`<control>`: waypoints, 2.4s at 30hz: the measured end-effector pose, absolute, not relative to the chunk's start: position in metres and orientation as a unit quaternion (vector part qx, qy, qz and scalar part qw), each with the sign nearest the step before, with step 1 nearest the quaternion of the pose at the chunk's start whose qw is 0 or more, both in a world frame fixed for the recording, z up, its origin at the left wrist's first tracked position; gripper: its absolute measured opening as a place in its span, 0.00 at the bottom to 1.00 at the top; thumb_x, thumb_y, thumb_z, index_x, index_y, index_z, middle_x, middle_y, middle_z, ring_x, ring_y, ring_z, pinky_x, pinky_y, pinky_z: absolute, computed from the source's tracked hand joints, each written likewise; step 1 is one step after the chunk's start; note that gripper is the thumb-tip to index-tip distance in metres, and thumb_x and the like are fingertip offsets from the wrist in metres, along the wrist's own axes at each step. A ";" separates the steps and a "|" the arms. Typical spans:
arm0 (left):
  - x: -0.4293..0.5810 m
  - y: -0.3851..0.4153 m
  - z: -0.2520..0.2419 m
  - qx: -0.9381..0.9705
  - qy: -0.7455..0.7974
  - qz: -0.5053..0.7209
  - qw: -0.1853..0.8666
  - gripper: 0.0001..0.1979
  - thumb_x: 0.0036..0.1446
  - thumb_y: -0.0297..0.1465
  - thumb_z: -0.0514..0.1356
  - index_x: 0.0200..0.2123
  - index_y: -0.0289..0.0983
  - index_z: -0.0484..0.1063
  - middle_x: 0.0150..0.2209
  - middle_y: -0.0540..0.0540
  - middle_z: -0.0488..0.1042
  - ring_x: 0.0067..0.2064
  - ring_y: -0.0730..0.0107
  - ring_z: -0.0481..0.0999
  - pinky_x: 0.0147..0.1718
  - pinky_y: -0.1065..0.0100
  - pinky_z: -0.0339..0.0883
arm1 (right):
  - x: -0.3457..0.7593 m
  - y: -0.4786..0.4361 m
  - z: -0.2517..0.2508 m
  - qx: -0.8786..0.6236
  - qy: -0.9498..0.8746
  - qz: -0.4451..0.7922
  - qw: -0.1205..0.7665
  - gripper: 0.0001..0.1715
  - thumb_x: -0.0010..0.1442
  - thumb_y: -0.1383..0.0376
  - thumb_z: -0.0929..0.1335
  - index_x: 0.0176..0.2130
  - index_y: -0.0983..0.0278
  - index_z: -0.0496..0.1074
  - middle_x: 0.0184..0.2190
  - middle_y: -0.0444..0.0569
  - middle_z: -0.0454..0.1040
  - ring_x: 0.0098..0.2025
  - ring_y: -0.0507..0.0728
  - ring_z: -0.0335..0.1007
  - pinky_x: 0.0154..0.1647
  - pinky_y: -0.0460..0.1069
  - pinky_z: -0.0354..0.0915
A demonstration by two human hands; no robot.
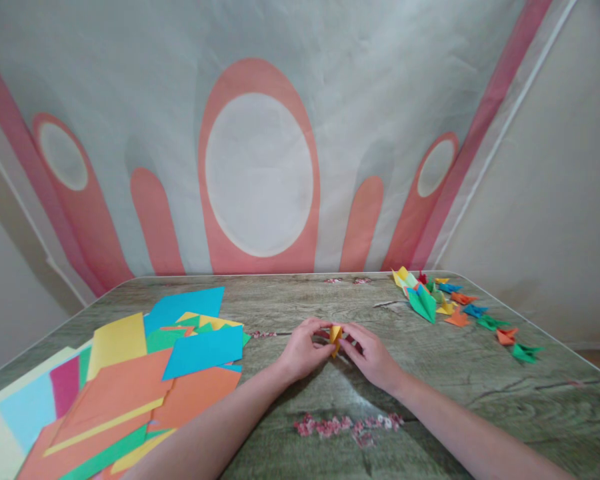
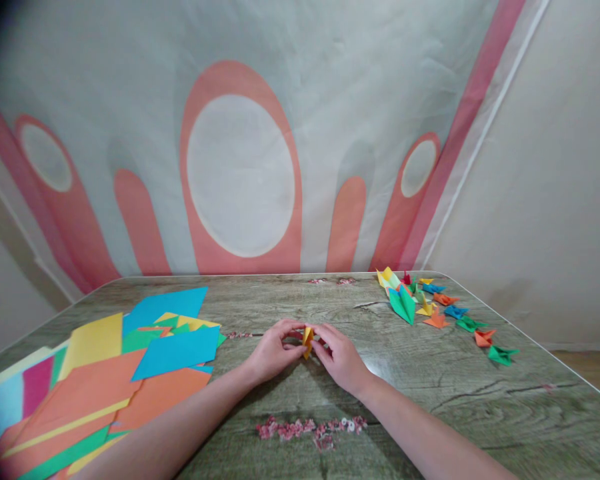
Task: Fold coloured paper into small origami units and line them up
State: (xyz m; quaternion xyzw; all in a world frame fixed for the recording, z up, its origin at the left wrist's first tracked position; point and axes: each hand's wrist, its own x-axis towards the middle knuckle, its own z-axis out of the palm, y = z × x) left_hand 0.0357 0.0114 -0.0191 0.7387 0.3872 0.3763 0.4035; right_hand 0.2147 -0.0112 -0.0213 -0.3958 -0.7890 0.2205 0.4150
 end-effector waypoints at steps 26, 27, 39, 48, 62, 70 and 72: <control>0.024 0.003 -0.001 0.924 0.334 0.181 0.041 0.18 0.50 0.29 0.55 0.47 0.37 0.68 0.45 0.44 0.71 0.50 0.59 0.65 0.52 0.59 0.56 | 0.227 -0.005 -0.030 -0.379 -0.897 -0.010 0.227 0.18 0.58 0.73 0.62 0.48 0.62 0.69 0.39 0.50 0.71 0.41 0.56 0.64 0.43 0.52 0.63; 0.024 0.003 0.000 0.926 0.333 0.173 0.035 0.19 0.50 0.29 0.55 0.47 0.36 0.68 0.45 0.44 0.71 0.51 0.59 0.64 0.52 0.59 0.56 | 0.227 -0.005 -0.030 -0.379 -0.898 -0.013 0.223 0.19 0.58 0.74 0.62 0.48 0.62 0.69 0.39 0.50 0.71 0.42 0.56 0.63 0.43 0.52 0.63; 0.020 0.006 0.000 0.939 0.321 0.127 -0.005 0.17 0.58 0.31 0.49 0.49 0.37 0.65 0.49 0.44 0.69 0.54 0.61 0.61 0.54 0.59 0.54 | 0.227 -0.004 -0.033 -0.350 -0.905 -0.055 0.235 0.16 0.63 0.68 0.60 0.48 0.61 0.68 0.38 0.50 0.71 0.41 0.56 0.63 0.41 0.52 0.61; 0.015 0.007 0.001 0.945 0.300 0.125 0.021 0.17 0.60 0.30 0.46 0.52 0.38 0.64 0.53 0.45 0.66 0.57 0.61 0.58 0.55 0.58 0.52 | 0.225 -0.007 -0.029 -0.354 -0.912 -0.070 0.197 0.13 0.63 0.67 0.60 0.43 0.62 0.71 0.36 0.51 0.70 0.40 0.56 0.62 0.40 0.51 0.60; 0.005 0.009 -0.003 0.948 0.309 0.079 0.016 0.24 0.61 0.43 0.44 0.59 0.43 0.54 0.60 0.45 0.56 0.62 0.57 0.48 0.55 0.54 0.49 | 0.225 -0.023 -0.010 -0.353 -0.926 -0.060 0.123 0.15 0.60 0.72 0.61 0.46 0.64 0.70 0.39 0.52 0.71 0.44 0.58 0.63 0.44 0.53 0.59; 0.011 0.020 -0.003 0.947 0.280 0.155 0.027 0.13 0.59 0.37 0.52 0.42 0.41 0.72 0.46 0.45 0.71 0.53 0.62 0.63 0.51 0.60 0.57 | 0.233 -0.008 -0.024 -0.353 -0.914 -0.045 0.194 0.12 0.62 0.68 0.61 0.41 0.63 0.72 0.36 0.50 0.73 0.41 0.55 0.66 0.43 0.51 0.60; 0.012 0.021 -0.002 0.948 0.272 0.163 0.035 0.12 0.59 0.36 0.52 0.37 0.40 0.74 0.41 0.45 0.73 0.49 0.64 0.66 0.49 0.62 0.59 | 0.234 -0.006 -0.026 -0.349 -0.914 -0.042 0.204 0.11 0.62 0.67 0.61 0.41 0.63 0.72 0.35 0.49 0.73 0.40 0.54 0.66 0.43 0.50 0.60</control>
